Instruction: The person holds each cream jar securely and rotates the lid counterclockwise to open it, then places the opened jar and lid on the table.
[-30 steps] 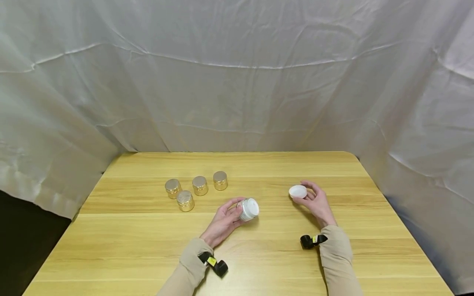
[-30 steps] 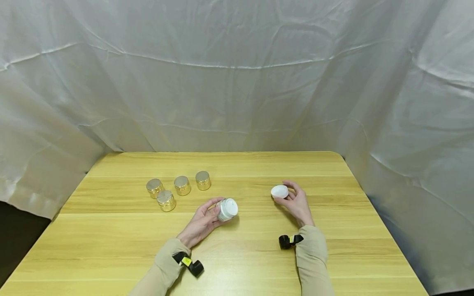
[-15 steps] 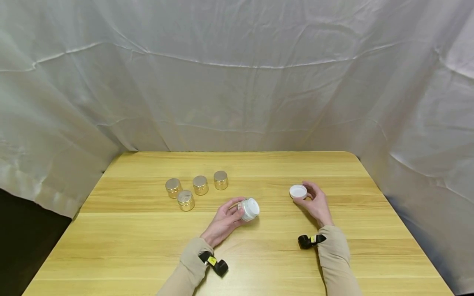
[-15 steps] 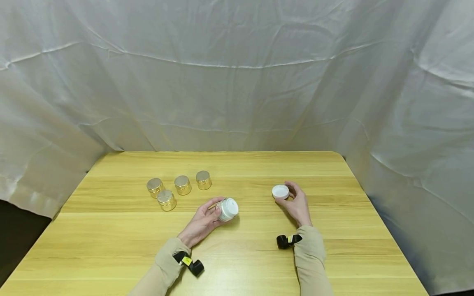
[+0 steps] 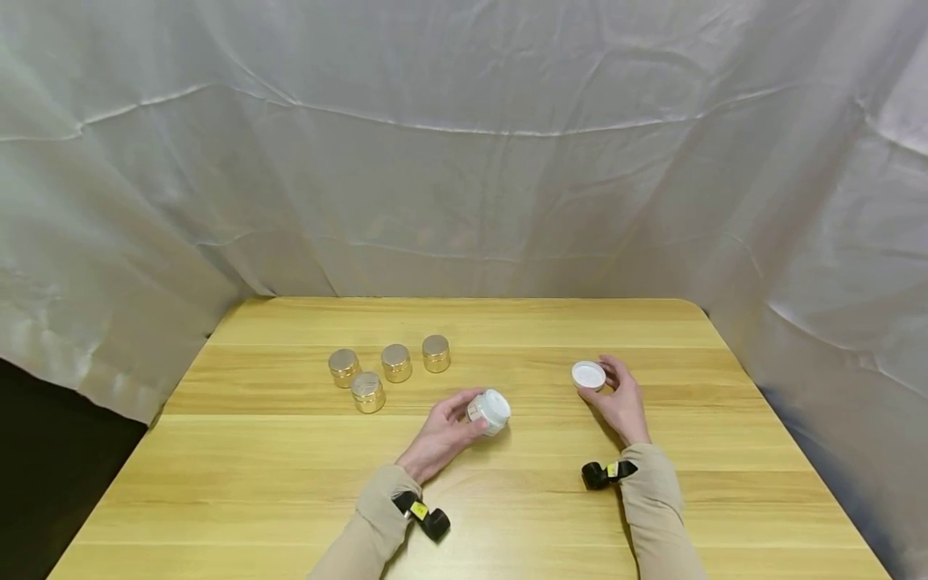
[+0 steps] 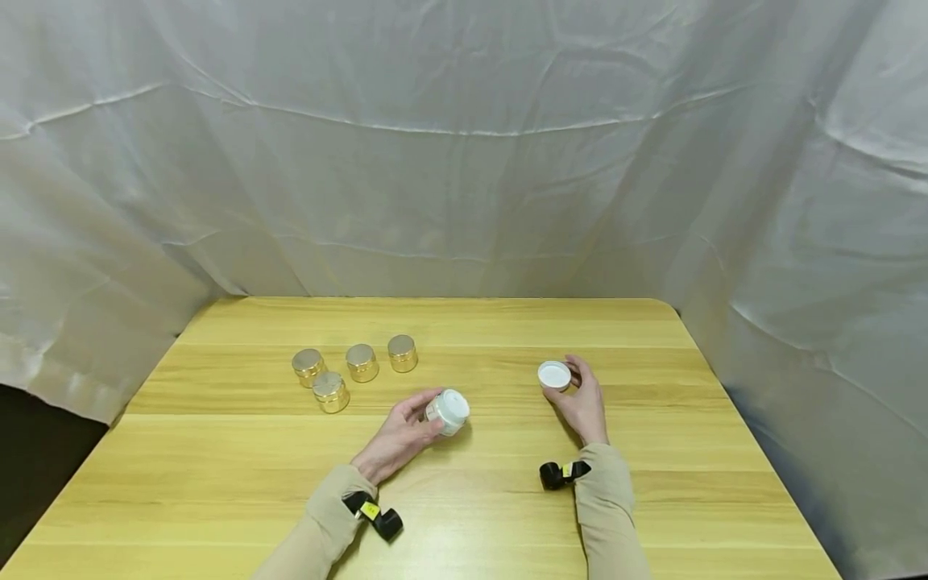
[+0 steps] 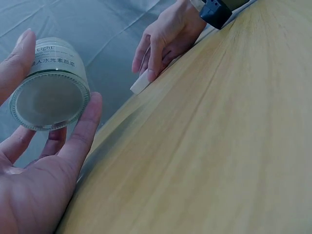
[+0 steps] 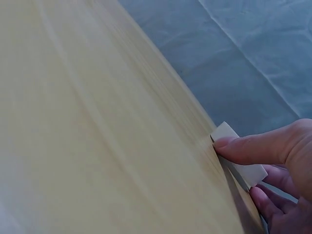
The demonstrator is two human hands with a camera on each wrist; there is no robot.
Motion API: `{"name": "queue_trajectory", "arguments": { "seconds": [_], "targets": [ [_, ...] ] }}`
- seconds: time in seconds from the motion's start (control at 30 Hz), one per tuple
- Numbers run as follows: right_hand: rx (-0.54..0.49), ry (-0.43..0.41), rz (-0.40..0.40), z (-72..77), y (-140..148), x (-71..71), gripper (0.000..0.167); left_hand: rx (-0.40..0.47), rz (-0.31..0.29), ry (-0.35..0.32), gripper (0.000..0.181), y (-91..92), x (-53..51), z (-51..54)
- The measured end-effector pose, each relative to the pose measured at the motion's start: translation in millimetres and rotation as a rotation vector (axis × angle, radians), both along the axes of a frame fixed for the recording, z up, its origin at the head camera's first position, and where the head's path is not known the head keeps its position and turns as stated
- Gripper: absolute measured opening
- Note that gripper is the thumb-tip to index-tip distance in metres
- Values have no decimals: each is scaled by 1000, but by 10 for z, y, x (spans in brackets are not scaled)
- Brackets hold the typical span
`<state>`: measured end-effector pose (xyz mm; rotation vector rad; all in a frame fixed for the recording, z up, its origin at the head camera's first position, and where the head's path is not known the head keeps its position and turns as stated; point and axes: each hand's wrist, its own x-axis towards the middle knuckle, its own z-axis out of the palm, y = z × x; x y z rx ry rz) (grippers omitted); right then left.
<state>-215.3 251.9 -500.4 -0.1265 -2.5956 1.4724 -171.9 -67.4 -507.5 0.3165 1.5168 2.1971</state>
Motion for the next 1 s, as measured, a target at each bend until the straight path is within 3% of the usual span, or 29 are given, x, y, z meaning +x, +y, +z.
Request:
{"name": "queue_trajectory", "arguments": {
  "seconds": [0.23, 0.47, 0.77, 1.0],
  "targets": [
    [-22, 1, 35, -4, 27, 19, 73, -75, -1, 31, 75, 31, -9, 18],
    [-107, 6, 8, -18, 65, 34, 72, -207, 64, 37, 82, 123, -49, 127],
    [-285, 95, -97, -38, 13, 23, 47, -357, 92, 101, 76, 357, -246, 326],
    [-330, 133, -130, -51, -37, 36, 41, -428, 71, 122, 74, 617, -446, 354]
  ]
}}
